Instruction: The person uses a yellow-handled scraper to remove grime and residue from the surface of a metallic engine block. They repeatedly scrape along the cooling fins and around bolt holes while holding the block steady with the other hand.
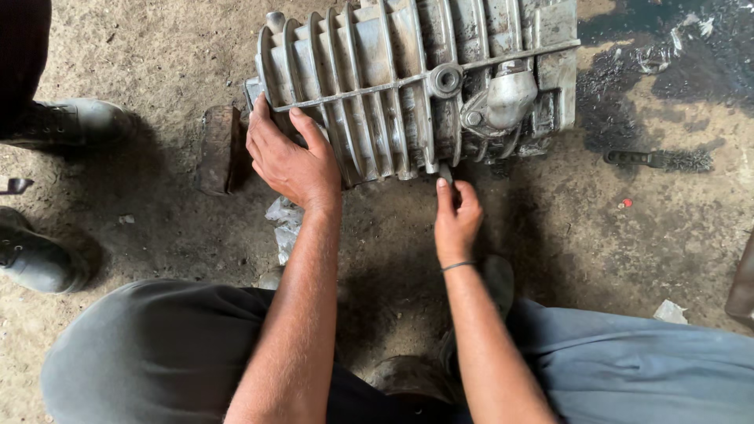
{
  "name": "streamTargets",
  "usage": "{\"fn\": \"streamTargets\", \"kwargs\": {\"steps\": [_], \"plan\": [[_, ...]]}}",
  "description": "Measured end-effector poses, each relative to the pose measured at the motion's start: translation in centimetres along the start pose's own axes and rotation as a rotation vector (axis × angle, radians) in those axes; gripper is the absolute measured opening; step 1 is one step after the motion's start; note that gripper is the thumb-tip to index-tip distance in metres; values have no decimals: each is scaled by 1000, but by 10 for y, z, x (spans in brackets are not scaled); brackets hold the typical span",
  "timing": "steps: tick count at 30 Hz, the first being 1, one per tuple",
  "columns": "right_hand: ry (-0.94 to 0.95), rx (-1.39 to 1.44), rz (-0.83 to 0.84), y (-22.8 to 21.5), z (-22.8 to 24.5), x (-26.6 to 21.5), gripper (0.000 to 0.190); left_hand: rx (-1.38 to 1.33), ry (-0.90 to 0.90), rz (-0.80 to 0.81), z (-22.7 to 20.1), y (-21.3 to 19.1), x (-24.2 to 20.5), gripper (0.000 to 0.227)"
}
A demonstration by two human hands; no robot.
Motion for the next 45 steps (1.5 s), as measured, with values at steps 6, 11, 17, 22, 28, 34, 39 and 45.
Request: {"fn": "streamTargets", "kwargs": {"steps": [6,11,17,22,28,34,39,45], "plan": [[198,421,200,7,14,-6,29,8,50,-42,2,1,0,46],[432,817,427,-7,14,1,26,-1,22,-28,1,2,0,46],[-187,-258,-195,14,18,-20,26,-5,34,-18,0,-1,0,47],[-52,-139,-151,18,19,-33,30,2,30,-12,1,-1,-1,47],[337,599,250,9,16,-8,30,7,11,-3,3,2,0,48],[-50,77,-23,6,9,-7,31,10,21,3,3,0,0,47],[-74,-102,-411,15,-6,-26,34,5,21,-1,2,0,1,48],[18,169,-96,-1,-6,-13,39,42,25,-19,4,3,2,48]]}}
Point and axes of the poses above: each hand's wrist, its own x-axis towards the middle knuckle, its own y-axis out of the palm, z = x × y, the point moved 1 cm from there along x, towards the middle knuckle, and after that the axes turned 11 degrees about z, right-handed, at the moved point
